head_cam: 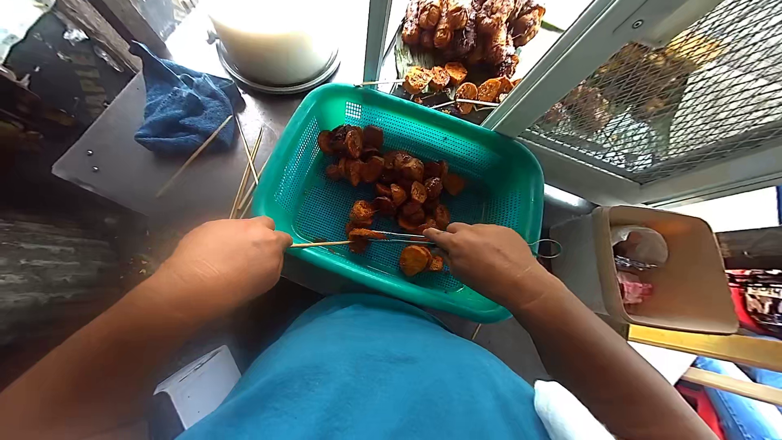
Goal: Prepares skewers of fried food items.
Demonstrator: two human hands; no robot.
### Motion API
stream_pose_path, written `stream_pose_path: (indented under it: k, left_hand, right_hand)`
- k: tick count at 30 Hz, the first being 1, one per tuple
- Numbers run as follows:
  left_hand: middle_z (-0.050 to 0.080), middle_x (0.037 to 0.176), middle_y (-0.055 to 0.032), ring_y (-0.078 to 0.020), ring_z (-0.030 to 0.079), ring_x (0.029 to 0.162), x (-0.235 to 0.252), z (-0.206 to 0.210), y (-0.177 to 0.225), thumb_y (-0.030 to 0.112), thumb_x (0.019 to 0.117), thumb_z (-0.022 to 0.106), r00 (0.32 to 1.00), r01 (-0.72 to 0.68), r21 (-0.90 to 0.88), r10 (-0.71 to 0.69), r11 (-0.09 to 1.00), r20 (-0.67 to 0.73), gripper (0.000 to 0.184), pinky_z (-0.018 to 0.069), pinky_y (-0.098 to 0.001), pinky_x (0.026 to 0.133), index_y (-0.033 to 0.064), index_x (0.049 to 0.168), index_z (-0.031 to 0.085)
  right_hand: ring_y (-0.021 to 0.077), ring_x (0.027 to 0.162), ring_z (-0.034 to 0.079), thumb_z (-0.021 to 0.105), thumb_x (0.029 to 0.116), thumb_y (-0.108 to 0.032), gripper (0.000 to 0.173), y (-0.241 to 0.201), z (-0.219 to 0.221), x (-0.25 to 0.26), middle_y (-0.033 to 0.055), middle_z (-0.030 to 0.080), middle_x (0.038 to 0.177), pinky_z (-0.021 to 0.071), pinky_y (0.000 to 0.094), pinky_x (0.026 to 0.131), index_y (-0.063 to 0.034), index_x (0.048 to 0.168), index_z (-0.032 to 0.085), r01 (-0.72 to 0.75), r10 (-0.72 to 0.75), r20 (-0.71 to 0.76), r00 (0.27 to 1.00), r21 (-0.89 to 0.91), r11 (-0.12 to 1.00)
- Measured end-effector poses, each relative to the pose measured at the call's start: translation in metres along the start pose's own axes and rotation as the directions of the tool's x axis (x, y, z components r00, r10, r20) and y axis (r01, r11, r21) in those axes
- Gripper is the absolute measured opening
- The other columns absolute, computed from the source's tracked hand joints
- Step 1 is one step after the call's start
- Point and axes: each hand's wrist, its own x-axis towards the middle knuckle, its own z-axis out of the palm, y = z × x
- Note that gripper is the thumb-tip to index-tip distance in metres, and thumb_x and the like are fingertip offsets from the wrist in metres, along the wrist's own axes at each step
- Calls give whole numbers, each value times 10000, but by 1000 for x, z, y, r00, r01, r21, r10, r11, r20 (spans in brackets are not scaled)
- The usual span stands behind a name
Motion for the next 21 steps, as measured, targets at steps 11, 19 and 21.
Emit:
stream_pose_path:
  k: [11, 19, 21]
  left_hand:
    - [688, 940, -47, -242, 697, 807, 10, -7, -1, 202, 1020, 544, 996, 35, 19, -36, 999, 81, 239, 554, -445, 614, 212, 1117, 763]
    - [706, 979, -51, -252, 700, 880, 16, -4, -5, 200, 1026, 537, 994, 34, -18, -32, 999, 106, 257, 559, -467, 675, 220, 1149, 761]
    - [711, 971, -56, -257, 701, 870, 15, -3, -6, 179, 1018, 551, 996, 25, -35, -22, 999, 88, 253, 556, -475, 667, 220, 1138, 770]
  right_hand:
    - [287, 781, 724, 610, 1034, -236, 215, 2, 4, -1, 92, 728, 917, 559, 466, 613, -185, 1202, 732, -55, 52, 74, 996, 45, 997]
    - [278, 991, 715, 559, 1070, -348, 289, 17, 2, 8, 62, 758, 1040, 554, 540, 836, -244, 1293, 710, -200, 116, 319, 941, 246, 948]
    - [269, 976, 718, 573, 1064, -348, 281, 21, 4, 8, 53, 762, 1021, 556, 535, 831, -251, 1284, 719, -194, 108, 311, 944, 262, 945]
